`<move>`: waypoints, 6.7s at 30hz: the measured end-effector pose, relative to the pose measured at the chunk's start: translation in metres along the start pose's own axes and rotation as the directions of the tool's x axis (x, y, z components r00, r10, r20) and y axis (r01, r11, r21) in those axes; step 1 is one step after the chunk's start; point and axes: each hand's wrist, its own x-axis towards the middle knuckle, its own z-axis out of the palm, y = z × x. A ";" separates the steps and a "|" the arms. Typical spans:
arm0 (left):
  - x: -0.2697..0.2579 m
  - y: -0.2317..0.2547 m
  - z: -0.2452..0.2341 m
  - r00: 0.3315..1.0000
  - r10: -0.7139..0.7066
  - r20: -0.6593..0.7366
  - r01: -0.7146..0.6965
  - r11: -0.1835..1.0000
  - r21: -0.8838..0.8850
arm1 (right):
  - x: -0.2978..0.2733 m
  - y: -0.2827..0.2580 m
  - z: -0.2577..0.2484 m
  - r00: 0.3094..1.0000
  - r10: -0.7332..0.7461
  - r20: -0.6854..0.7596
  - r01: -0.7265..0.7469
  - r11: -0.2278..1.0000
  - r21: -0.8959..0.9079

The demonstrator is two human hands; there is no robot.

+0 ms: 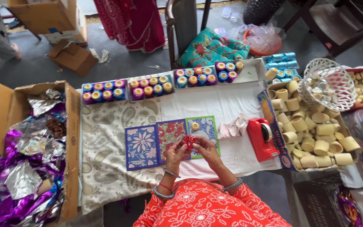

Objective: Assembling and decorating clay lamps by applying adhesive or decorative elements and placing them into individual cups.

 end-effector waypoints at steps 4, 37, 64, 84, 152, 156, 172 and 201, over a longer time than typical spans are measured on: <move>-0.002 -0.008 0.017 0.999 0.010 0.041 -0.011 0.999 0.031 | -0.004 0.005 -0.020 0.999 -0.030 -0.020 0.030 0.999 0.015; 0.010 -0.065 0.024 0.999 -0.014 -0.040 0.014 1.000 -0.003 | -0.075 0.001 -0.355 0.848 0.048 -0.528 -0.418 0.673 -0.610; 0.028 -0.087 0.046 0.998 0.031 -0.054 -0.031 0.999 0.005 | -0.105 0.037 -0.344 0.780 -0.296 -0.552 -0.443 0.362 -0.820; 0.016 -0.081 0.060 0.987 0.143 -0.067 -0.129 0.975 0.180 | -0.014 -0.067 -0.063 0.976 -0.214 0.048 0.201 0.782 -0.590; 0.095 -0.090 -0.071 0.805 0.591 -0.047 -0.169 0.305 0.937 | 0.114 0.064 0.014 0.850 0.052 0.524 0.526 -0.040 -0.850; 0.095 -0.086 -0.071 0.821 0.569 -0.053 -0.170 0.332 0.928 | 0.115 0.048 0.022 0.876 0.096 0.473 0.465 0.097 -0.880; 0.104 -0.099 -0.080 0.838 0.544 -0.040 -0.160 0.314 0.936 | 0.111 0.058 0.016 0.856 0.068 0.513 0.496 0.175 -0.850; 0.105 -0.093 -0.071 0.847 0.468 -0.253 0.005 0.467 0.884 | 0.119 0.042 -0.021 0.884 -0.245 0.398 0.464 0.359 -0.810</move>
